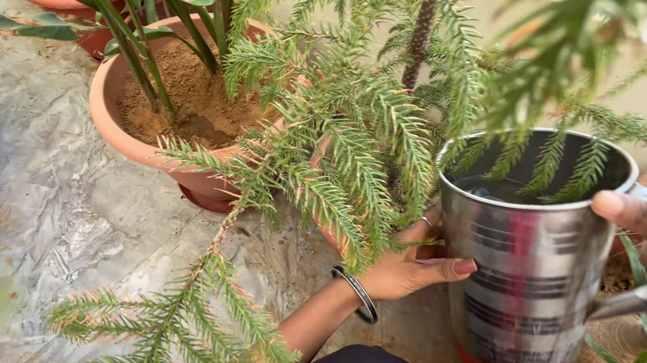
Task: The person tends to several potted plants on a balcony. They adjust soil around a small plant, water a coniferous plant and the small plant using a metal pitcher, and remove dry leaves from another pot.
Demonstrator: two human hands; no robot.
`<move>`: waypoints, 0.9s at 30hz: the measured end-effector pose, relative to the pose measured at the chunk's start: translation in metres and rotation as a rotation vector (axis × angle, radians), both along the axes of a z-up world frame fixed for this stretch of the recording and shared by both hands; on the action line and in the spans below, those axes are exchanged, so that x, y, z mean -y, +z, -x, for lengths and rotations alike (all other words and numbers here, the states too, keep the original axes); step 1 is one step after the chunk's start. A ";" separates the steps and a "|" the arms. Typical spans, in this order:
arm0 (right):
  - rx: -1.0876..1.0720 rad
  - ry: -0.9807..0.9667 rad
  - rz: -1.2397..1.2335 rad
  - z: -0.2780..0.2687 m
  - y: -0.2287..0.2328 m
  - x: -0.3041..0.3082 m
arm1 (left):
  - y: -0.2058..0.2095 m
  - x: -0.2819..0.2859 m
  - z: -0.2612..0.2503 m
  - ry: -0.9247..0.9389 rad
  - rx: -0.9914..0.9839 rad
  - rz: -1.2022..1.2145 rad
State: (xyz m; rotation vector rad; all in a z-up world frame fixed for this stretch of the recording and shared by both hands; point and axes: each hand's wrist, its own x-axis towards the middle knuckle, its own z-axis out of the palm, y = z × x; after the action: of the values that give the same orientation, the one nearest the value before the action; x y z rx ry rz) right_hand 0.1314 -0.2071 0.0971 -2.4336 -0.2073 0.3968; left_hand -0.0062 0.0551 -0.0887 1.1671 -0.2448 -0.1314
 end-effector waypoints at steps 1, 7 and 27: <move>0.041 0.015 -0.071 0.003 -0.001 -0.006 | 0.000 0.001 -0.001 0.015 -0.007 -0.035; 0.012 0.007 -0.155 0.015 0.028 -0.041 | -0.001 0.010 -0.008 0.054 0.083 0.086; -0.004 0.073 -0.087 -0.018 0.031 -0.081 | -0.028 0.012 -0.032 0.210 -0.064 -0.010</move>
State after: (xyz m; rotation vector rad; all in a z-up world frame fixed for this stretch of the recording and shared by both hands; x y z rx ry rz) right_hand 0.1499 -0.1256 0.1281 -2.3445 -0.3061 0.4169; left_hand 0.0255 0.0427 -0.1165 1.1892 -0.0640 0.0145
